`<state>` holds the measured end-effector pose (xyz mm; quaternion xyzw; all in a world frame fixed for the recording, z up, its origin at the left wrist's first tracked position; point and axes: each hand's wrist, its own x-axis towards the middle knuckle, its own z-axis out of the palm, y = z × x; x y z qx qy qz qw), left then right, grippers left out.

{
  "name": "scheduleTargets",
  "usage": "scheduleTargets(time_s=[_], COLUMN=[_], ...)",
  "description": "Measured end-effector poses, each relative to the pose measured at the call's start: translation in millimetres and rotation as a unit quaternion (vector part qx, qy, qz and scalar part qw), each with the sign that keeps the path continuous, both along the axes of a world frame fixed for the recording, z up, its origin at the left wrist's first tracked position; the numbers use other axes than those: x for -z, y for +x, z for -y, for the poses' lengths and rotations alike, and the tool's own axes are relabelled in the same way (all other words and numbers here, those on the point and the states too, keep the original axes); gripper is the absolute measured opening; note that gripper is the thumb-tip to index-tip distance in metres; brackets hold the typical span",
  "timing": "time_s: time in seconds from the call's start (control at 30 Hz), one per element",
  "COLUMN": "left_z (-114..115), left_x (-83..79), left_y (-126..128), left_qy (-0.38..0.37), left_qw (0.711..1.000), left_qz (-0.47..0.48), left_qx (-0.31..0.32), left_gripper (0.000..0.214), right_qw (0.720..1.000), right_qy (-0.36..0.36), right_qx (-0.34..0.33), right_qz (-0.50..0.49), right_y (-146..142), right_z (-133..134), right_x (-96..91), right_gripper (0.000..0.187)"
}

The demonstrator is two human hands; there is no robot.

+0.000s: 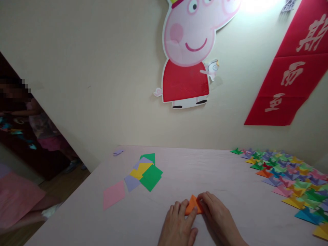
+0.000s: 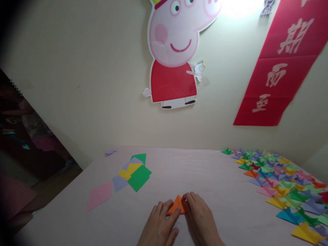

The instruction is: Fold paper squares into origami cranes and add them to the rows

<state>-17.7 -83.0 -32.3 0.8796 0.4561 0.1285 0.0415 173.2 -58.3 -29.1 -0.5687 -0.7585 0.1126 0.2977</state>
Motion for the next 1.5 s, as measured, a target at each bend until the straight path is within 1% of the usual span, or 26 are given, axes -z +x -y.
scheduleTargets(time_s=[0.17, 0.3, 0.47, 0.73, 0.9, 1.07, 1.17, 1.27, 1.4, 1.5], left_z=[-0.3, 1.7, 4.2, 2.8, 3.1, 3.8, 6.6, 10.4, 14.7, 18.2], left_x=[2.4, 13.4, 27.6, 30.4, 26.1, 9.8, -0.3, -5.1, -3.3, -2.2], left_y=[1.7, 3.1, 3.8, 2.0, 3.0, 4.6, 6.9, 9.3, 8.1, 2.3], left_qy=[0.009, 0.046, 0.090, 0.092, 0.088, 0.058, 0.039, 0.035, 0.044, 0.044], left_qw=[1.000, 0.999, 0.996, 0.995, 0.995, 0.997, 0.998, 0.999, 0.998, 0.996], left_qz=[-0.012, -0.019, -0.025, -0.037, -0.049, -0.051, -0.048, -0.032, -0.018, -0.022], left_qx=[-0.003, -0.003, 0.014, 0.015, 0.013, 0.011, -0.005, -0.019, -0.044, -0.073], left_gripper=[0.052, 0.056, 0.056, 0.054, 0.053, 0.046, 0.042, 0.042, 0.041, 0.042], right_qw=[1.000, 1.000, 1.000, 1.000, 1.000, 0.999, 0.999, 0.999, 0.997, 0.996], right_qy=[0.005, -0.011, -0.026, -0.025, -0.012, -0.020, -0.027, -0.018, -0.004, -0.014], right_qx=[-0.001, -0.002, -0.003, 0.014, 0.021, 0.024, 0.024, 0.032, 0.060, 0.075], right_qz=[-0.018, -0.022, -0.018, -0.008, 0.009, 0.029, 0.031, 0.034, 0.039, 0.044], right_y=[-2.2, -2.7, -2.5, -5.9, -7.5, -10.5, -13.7, -15.9, -12.1, -4.0], right_z=[-1.1, -2.3, -3.9, -3.5, -2.4, -0.6, 3.0, 8.7, 13.3, 13.1], right_x=[-1.9, -2.5, -2.6, -4.6, -2.4, -7.3, -11.7, -12.8, -8.9, -5.8], right_gripper=[0.024, 0.028, 0.027, 0.026, 0.029, 0.029, 0.020, 0.013, 0.021, 0.030])
